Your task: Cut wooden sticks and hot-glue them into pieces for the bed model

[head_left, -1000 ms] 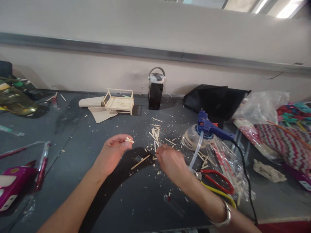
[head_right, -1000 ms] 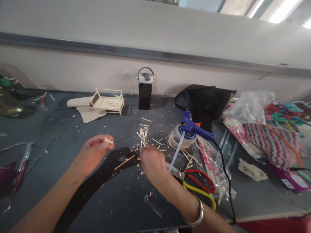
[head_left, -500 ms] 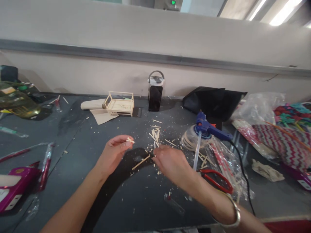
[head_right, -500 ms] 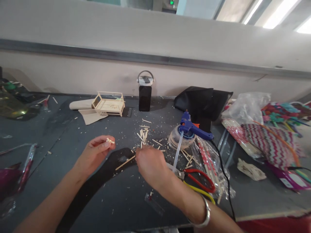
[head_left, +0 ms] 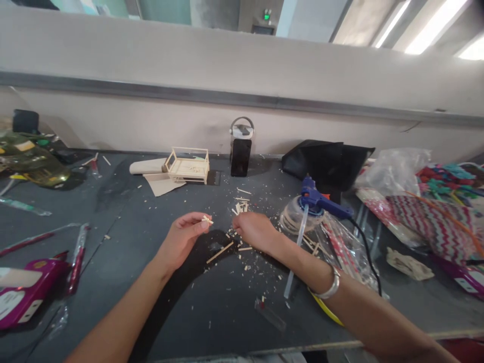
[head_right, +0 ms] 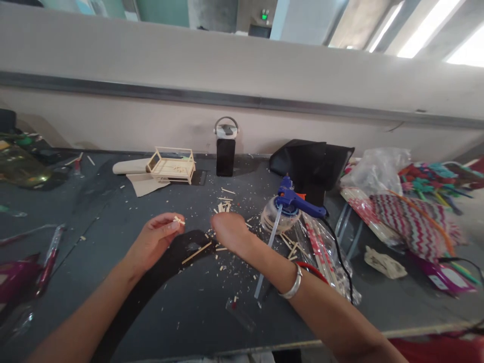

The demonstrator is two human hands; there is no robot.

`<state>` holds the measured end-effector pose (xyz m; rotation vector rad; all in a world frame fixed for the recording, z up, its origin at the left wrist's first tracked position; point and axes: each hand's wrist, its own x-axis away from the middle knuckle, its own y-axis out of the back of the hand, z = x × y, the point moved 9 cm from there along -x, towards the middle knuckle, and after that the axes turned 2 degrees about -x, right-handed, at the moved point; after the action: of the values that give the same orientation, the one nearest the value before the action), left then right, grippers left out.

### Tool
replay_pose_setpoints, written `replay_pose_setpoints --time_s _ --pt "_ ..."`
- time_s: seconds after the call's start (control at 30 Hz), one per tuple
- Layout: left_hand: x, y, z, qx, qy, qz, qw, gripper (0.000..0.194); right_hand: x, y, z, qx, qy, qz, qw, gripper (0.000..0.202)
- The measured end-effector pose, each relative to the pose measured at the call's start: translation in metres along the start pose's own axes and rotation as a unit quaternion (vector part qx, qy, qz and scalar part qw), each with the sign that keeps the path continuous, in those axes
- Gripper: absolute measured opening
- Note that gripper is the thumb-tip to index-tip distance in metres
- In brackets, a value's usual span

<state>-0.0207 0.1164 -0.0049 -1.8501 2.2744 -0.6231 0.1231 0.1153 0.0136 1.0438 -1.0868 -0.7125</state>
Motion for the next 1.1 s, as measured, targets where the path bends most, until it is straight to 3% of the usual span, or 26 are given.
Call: replay_pose_setpoints --time_s 0.13,0.2,0.27,0.43,0.53,0.6,0.73,0.9,0.97,1.03,1.1 --pt "0.000 -0.001 0.001 -0.003 -0.002 0.004 1.000 0.015 0.001 -0.010 0.002 -0.022 0.014 -0.020 0.999 0.032" --pt "0.000 -0.001 0.002 -0.001 0.000 0.004 1.000 0.015 0.003 -0.006 0.003 -0.039 0.014 -0.041 0.998 0.023" --pt "0.000 -0.001 0.004 0.001 0.005 0.003 1.000 0.015 0.010 0.007 0.003 -0.065 0.011 -0.074 0.995 0.014" --pt "-0.002 0.002 0.003 0.002 -0.005 0.006 1.000 0.015 0.050 0.058 -0.013 -0.146 0.003 -0.168 0.975 0.015" --pt "-0.003 0.000 0.005 -0.007 -0.005 0.016 1.000 0.014 0.075 0.072 -0.023 -0.180 0.002 -0.227 0.957 0.014" --pt "-0.002 0.000 0.006 -0.013 -0.003 0.017 1.000 0.014 0.085 0.069 -0.023 -0.201 0.016 -0.253 0.946 0.013" --pt "-0.001 0.001 0.007 -0.011 -0.003 0.000 1.000 0.017 0.095 0.042 -0.012 -0.179 0.028 -0.274 0.944 0.012" --pt "-0.002 0.001 0.012 -0.015 0.003 -0.002 1.000 0.017 0.109 0.011 0.021 -0.120 0.072 -0.293 0.946 0.018" --pt "-0.003 0.002 0.013 -0.023 0.002 -0.001 1.000 0.018 0.122 0.006 0.031 -0.131 0.099 -0.322 0.932 0.017" --pt "-0.004 0.002 0.012 -0.029 -0.004 -0.001 1.000 0.018 0.141 0.003 0.029 -0.158 0.105 -0.366 0.911 0.015" --pt "-0.004 0.003 0.011 -0.033 -0.003 -0.005 0.999 0.018 0.160 -0.001 0.010 -0.182 0.083 -0.403 0.893 0.013"
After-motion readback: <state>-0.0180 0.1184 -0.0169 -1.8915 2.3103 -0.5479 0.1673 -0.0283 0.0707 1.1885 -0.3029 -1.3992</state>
